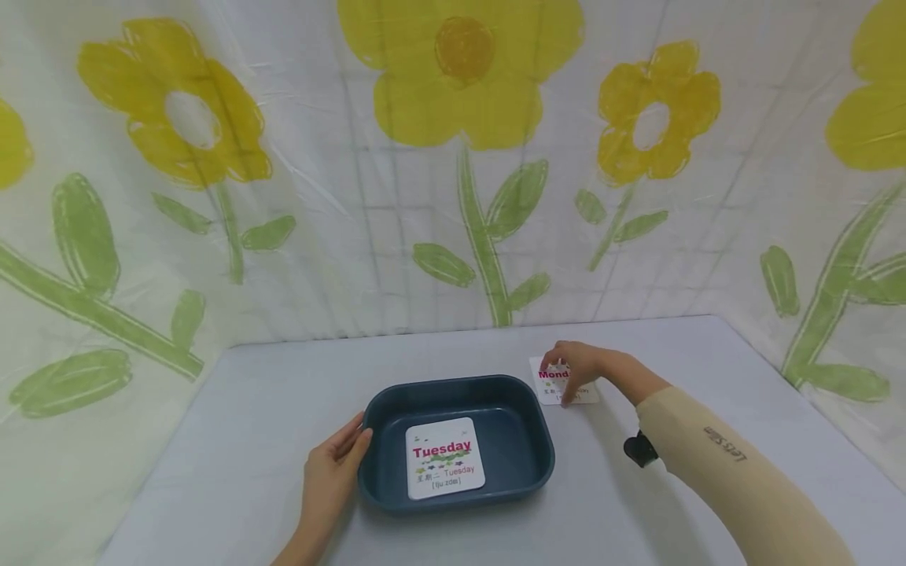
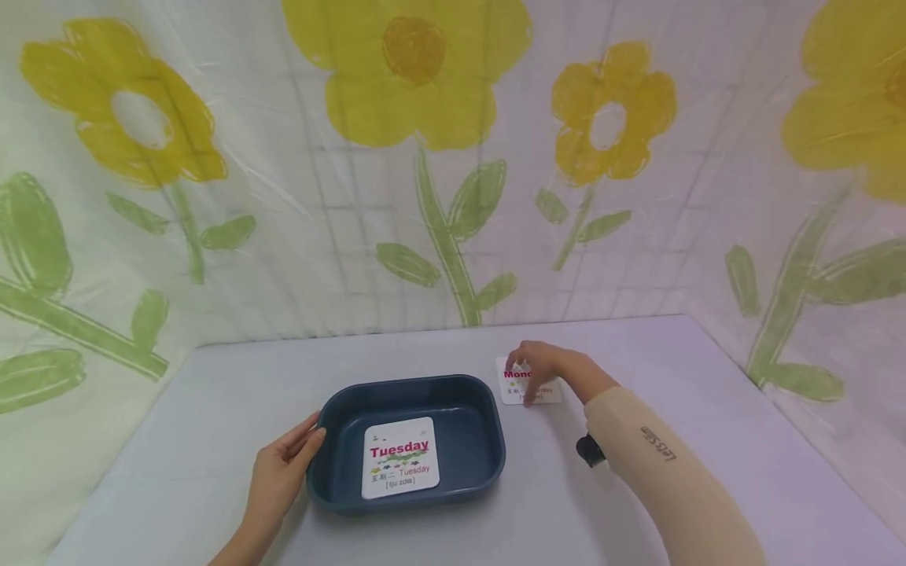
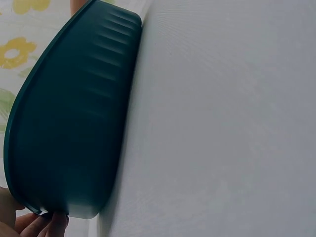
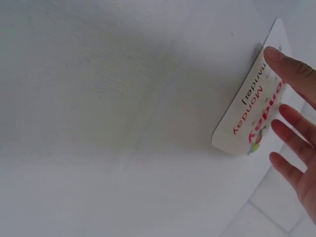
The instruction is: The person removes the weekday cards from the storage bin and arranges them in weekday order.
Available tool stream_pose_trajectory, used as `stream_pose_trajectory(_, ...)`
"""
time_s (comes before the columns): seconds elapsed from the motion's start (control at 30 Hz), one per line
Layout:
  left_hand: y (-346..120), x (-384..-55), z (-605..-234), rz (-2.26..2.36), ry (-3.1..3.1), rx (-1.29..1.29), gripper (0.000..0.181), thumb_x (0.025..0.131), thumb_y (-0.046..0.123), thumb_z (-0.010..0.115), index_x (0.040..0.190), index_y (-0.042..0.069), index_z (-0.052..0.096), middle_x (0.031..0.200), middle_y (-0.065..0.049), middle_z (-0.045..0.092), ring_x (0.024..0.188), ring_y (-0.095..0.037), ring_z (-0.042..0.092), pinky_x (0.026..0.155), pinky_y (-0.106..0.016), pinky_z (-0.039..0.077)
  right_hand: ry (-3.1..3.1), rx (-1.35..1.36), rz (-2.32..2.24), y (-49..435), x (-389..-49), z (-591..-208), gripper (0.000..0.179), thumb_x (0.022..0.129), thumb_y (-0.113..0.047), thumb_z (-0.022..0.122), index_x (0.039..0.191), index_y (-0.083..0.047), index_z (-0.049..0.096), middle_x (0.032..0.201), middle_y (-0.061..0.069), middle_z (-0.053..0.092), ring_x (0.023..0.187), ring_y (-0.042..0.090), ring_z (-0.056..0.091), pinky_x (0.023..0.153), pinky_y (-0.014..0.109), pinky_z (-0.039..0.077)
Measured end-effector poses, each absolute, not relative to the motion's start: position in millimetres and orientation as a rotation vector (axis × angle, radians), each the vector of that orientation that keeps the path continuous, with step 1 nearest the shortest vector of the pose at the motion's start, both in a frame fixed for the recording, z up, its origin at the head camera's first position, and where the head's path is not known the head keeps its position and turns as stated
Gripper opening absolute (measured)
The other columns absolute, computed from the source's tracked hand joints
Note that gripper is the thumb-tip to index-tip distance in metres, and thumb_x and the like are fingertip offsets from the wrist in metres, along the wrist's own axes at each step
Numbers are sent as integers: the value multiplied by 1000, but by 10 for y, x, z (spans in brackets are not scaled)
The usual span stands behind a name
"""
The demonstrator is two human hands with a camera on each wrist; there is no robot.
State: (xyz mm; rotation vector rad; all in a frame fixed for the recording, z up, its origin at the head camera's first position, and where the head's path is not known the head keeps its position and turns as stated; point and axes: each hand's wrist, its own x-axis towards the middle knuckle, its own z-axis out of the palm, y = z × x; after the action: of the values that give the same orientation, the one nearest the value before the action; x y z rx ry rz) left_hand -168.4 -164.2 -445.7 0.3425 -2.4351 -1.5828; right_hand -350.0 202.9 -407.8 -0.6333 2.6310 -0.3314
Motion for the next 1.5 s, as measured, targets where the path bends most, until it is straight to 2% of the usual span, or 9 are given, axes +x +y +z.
stream_pose_trajectory(0.17,-1639,-1689,-4458,-1578,-2429,333,45,90,30,60,127,5,55,119,-20,59,106,-30,60,85,-34,49,2605,-614,-323,2040,-3517,-3994,48,64,-24,85,106,-17,62,103,6,56,93,23,50,84,42,49)
stream_pose_trajectory(0.33,-1632,-1694,-4447,-1577,-2429,345,44,90,29,60,127,5,55,119,-20,60,106,-30,60,85,-35,49,2598,-607,-325,2048,-3491,-3891,47,66,-23,84,106,-15,62,104,8,56,89,22,51,79,38,50)
stream_pose_trajectory(0.6,-1633,-1676,-4422,-1571,-2446,369,43,91,26,59,128,4,54,120,-22,58,107,-32,59,85,-36,49,2589,-649,-373,2008,-3411,-3762,54,68,-24,82,115,-11,57,113,14,54,95,25,52,82,39,50)
stream_pose_trajectory(0.8,-1640,-1655,-4447,-1565,-2480,413,46,91,31,59,128,4,54,121,-22,58,108,-32,59,87,-38,48,2548,-708,-392,1896,-3334,-3648,56,69,-23,81,117,-8,55,115,17,53,101,32,51,75,33,53)
stream_pose_trajectory(0.97,-1636,-1649,-4458,-1565,-2479,422,46,90,30,59,127,4,54,122,-21,57,109,-33,58,87,-39,48,2589,-797,-400,1784,-3320,-3570,52,69,-18,81,114,-8,57,113,16,56,100,32,53,76,35,52)
stream_pose_trajectory(1.23,-1640,-1636,-4430,-1552,-2460,408,43,89,29,61,124,3,57,114,-21,62,105,-31,60,84,-37,50,2623,-1020,-475,1524,-3203,-3335,49,70,-22,80,113,-12,58,110,8,57,100,26,55,79,33,52)
stream_pose_trajectory(1.5,-1638,-1654,-4418,-1552,-2438,437,41,87,30,64,118,3,61,108,-19,65,100,-30,63,74,-32,54,2485,-1120,-553,1205,-3006,-3266,49,72,-21,79,115,-13,57,111,3,57,103,23,55,85,36,51)
